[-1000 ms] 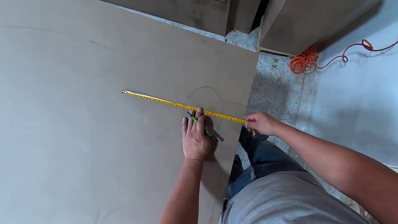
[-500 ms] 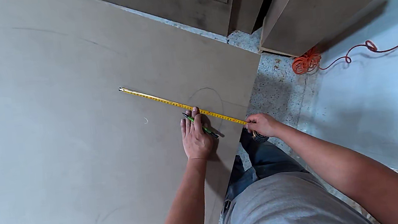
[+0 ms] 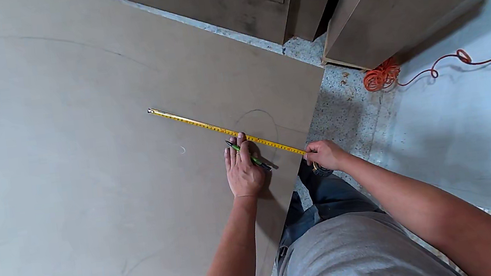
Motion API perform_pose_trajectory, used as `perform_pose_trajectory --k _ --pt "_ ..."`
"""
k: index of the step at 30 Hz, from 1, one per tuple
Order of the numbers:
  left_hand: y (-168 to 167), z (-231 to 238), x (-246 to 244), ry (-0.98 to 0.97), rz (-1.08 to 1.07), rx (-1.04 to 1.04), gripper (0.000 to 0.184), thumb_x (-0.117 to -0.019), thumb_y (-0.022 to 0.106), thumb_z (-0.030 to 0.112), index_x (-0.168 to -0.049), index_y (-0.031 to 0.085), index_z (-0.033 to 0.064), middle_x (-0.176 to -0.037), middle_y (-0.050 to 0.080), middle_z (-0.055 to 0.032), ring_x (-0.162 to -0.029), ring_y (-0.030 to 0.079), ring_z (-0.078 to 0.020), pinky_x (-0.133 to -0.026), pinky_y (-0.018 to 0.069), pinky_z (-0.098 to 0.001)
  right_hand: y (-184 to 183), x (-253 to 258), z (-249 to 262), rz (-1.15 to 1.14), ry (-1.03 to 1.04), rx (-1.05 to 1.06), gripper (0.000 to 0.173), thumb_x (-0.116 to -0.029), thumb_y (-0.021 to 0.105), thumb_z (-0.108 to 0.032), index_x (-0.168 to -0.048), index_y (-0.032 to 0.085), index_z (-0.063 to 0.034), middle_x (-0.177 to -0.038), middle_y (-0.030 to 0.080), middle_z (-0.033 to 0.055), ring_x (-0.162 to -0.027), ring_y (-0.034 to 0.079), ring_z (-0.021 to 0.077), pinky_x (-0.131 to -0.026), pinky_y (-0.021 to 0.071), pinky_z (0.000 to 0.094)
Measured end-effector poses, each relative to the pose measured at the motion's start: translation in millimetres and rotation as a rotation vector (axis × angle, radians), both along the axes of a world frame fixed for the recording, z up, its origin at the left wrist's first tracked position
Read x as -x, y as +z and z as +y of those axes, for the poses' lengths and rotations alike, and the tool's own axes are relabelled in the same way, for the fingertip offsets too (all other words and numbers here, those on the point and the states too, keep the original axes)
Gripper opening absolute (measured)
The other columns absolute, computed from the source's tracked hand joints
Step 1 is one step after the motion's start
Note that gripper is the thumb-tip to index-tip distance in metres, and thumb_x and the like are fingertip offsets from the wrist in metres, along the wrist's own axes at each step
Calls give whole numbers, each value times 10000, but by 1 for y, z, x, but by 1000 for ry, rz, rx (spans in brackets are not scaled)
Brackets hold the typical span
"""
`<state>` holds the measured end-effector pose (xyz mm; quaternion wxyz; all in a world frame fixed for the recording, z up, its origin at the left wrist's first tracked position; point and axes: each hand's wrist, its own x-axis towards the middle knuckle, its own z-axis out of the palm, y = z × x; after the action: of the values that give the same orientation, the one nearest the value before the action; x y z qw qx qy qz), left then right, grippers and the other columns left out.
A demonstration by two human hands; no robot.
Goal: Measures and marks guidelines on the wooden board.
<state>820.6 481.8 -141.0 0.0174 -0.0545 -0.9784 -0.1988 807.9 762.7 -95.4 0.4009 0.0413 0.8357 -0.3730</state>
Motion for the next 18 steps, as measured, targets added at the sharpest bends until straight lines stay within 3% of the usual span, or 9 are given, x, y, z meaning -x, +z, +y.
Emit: perform_pose_trajectory --k 6,11,18 --pt "-1 0 0 5 18 -3 442 -1068 369 274 -1445 530 107 -1649 387 1 -1557 274 -164 -1292 173 -407 2 1 -3 -13 9 -21 257 -1050 569 -292 -933 731 -132 -831 721 17 -797 678 171 -771 531 463" --pt "0 1 -1 10 5 4 450 -1064 379 278 -1451 525 100 -1650 383 -7 -1559 270 -166 -1294 171 -412 -1 -1 3 -33 -11 42 227 -1049 583 -297 -1026 738 -133 -892 754 2 -831 704 144 -807 561 436" --pt "-2 0 -1 2 19 -9 452 -1056 370 251 -1450 521 88 -1649 384 -23 -1563 258 -175 -1294 174 -410 4 1 -2 -27 25 -19 259 -1050 566 -309 -947 735 -142 -853 735 11 -819 693 169 -789 546 465"
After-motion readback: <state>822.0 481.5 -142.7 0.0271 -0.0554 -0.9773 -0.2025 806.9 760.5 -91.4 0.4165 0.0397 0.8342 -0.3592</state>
